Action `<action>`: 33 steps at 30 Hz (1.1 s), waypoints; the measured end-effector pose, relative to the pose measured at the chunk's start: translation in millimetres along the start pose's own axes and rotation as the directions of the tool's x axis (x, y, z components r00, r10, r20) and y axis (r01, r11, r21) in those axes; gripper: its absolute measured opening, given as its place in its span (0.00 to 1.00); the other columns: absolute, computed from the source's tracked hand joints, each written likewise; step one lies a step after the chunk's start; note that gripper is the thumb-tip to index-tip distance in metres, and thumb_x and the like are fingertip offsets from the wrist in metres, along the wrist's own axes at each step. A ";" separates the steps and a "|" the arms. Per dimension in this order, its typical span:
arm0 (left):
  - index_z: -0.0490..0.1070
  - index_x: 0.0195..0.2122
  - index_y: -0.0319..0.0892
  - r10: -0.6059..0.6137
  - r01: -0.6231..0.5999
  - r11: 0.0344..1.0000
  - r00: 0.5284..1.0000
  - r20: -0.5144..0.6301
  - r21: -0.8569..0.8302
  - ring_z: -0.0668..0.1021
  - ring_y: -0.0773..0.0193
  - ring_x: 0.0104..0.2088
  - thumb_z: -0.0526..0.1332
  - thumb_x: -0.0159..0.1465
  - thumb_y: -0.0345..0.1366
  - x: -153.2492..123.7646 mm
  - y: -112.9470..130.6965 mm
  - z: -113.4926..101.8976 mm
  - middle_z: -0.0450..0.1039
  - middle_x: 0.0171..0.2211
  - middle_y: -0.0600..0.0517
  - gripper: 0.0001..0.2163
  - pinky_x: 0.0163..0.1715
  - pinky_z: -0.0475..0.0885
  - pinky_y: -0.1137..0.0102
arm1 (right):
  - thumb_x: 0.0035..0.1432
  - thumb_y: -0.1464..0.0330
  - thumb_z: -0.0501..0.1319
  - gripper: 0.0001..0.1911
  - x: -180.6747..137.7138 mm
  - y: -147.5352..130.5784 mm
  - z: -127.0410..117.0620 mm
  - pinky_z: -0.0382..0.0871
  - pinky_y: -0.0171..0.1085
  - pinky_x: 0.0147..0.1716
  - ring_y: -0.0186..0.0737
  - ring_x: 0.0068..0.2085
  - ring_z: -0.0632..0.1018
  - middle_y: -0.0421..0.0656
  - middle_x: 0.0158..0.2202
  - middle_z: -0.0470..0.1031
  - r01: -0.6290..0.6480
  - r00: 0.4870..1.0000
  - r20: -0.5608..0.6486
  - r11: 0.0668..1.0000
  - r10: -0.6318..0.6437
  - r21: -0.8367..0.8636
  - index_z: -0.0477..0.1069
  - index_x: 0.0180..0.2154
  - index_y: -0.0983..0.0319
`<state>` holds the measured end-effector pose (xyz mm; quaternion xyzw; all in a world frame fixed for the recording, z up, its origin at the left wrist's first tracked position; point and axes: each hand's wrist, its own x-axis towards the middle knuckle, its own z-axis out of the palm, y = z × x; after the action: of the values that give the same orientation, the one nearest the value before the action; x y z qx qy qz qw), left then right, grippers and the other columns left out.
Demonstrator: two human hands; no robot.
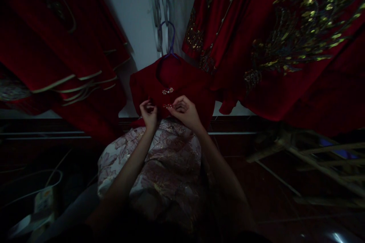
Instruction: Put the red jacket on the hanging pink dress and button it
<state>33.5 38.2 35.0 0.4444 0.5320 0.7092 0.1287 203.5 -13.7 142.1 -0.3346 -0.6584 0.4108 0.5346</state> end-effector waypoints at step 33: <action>0.76 0.43 0.37 -0.238 0.243 0.905 0.970 0.057 -0.349 0.78 0.67 0.30 0.64 0.55 0.38 12.6 4.5 -12.2 0.78 0.39 0.46 0.16 0.23 0.72 0.76 | 0.55 0.64 0.61 0.08 56.1 86.0 79.9 0.72 0.31 0.31 0.31 0.29 0.75 0.38 0.29 0.73 0.120 0.985 -0.079 0.940 -0.153 -0.319 0.63 0.32 0.59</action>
<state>18.3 36.9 44.6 0.3495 0.4455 0.7692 0.2962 114.0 58.8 81.6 -0.3894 -0.7085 0.2451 0.5351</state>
